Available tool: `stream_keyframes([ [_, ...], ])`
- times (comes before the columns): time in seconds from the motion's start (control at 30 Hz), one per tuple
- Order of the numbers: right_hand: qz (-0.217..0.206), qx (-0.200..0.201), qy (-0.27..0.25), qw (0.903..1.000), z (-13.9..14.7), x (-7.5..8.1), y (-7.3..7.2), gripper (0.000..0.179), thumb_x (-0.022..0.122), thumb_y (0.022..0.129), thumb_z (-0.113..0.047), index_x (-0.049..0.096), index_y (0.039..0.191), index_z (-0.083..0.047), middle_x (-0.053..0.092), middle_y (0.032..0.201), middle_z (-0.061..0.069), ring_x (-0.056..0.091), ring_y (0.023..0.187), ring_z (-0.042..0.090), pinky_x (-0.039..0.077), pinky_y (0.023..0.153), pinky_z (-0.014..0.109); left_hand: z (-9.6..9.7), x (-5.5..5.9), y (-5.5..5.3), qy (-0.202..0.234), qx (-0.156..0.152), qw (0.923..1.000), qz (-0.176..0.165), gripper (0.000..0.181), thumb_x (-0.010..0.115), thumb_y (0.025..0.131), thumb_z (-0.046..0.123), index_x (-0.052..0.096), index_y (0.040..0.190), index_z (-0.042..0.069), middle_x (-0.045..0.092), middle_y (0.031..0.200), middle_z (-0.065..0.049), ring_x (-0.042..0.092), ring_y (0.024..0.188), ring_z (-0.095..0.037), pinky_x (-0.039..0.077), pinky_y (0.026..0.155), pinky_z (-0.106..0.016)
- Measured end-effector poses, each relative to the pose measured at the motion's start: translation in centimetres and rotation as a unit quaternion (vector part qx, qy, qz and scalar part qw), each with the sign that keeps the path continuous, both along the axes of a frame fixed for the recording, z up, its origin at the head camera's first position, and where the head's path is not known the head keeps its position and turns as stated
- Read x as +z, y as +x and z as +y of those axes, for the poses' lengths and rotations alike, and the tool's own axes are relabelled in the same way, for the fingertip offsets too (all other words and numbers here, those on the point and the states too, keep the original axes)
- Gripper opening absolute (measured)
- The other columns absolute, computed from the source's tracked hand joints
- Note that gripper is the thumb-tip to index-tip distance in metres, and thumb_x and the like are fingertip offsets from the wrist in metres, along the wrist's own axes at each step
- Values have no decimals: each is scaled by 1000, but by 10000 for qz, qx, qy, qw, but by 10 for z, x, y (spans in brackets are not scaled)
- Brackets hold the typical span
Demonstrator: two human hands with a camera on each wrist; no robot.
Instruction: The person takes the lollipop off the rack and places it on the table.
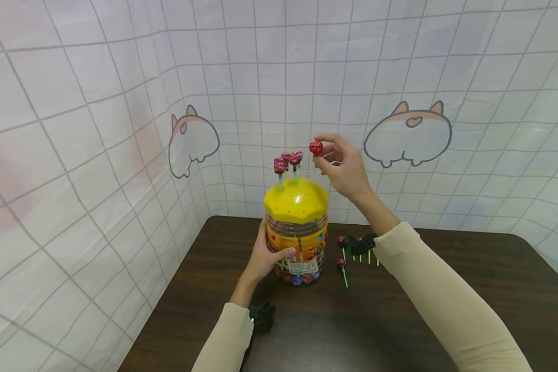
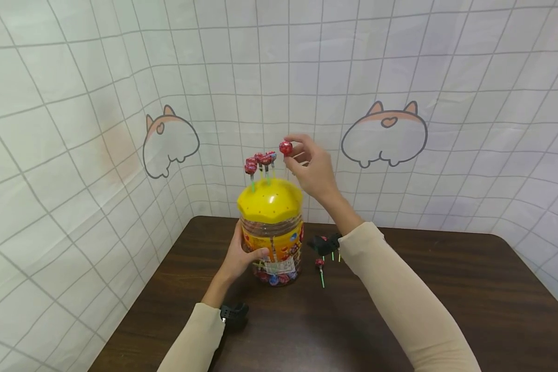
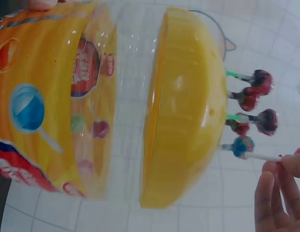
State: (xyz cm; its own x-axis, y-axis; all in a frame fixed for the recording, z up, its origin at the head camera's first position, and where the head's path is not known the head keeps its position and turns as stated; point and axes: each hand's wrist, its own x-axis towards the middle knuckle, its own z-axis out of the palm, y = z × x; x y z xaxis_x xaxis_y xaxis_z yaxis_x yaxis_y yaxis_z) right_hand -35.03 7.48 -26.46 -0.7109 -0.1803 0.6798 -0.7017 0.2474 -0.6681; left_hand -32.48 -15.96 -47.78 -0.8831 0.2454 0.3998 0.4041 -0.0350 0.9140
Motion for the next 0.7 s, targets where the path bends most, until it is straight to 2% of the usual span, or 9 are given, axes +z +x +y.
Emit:
stream_keyframes([
  [0.1, -206, 79, 75, 9997, 10, -1, 5, 41, 68, 96, -5, 62, 135, -13, 70, 100, 19, 66, 74, 10, 56, 67, 20, 0, -2, -1, 49, -11, 10000, 34, 107, 85, 86, 23, 11, 161, 42, 44, 152, -3, 52, 132, -24, 46, 113, -48],
  [0.37, -776, 241, 21, 9967, 34, -19, 16, 41, 68, 97, -6, 60, 137, -9, 66, 104, 22, 68, 76, 12, 60, 69, 23, -1, -1, 0, 14, -27, 10000, 82, 104, 85, 86, 29, 13, 160, 42, 46, 149, -2, 54, 129, -22, 48, 110, -42],
  [0.6, -1119, 305, 102, 9932, 50, -41, 19, 42, 67, 97, -6, 59, 138, -8, 64, 105, 23, 70, 79, 27, 63, 68, 28, 0, 0, 1, -26, -6, 9999, 98, 102, 85, 86, 32, 15, 160, 42, 46, 149, -3, 53, 130, -23, 47, 110, -43],
  [0.7, -1243, 351, 128, 9915, 55, -50, 21, 42, 67, 98, -5, 58, 139, -7, 64, 105, 23, 70, 79, 27, 63, 69, 30, 0, -1, 0, -16, -16, 9999, 109, 102, 84, 86, 30, 14, 160, 41, 46, 149, -2, 54, 130, -23, 48, 110, -43],
])
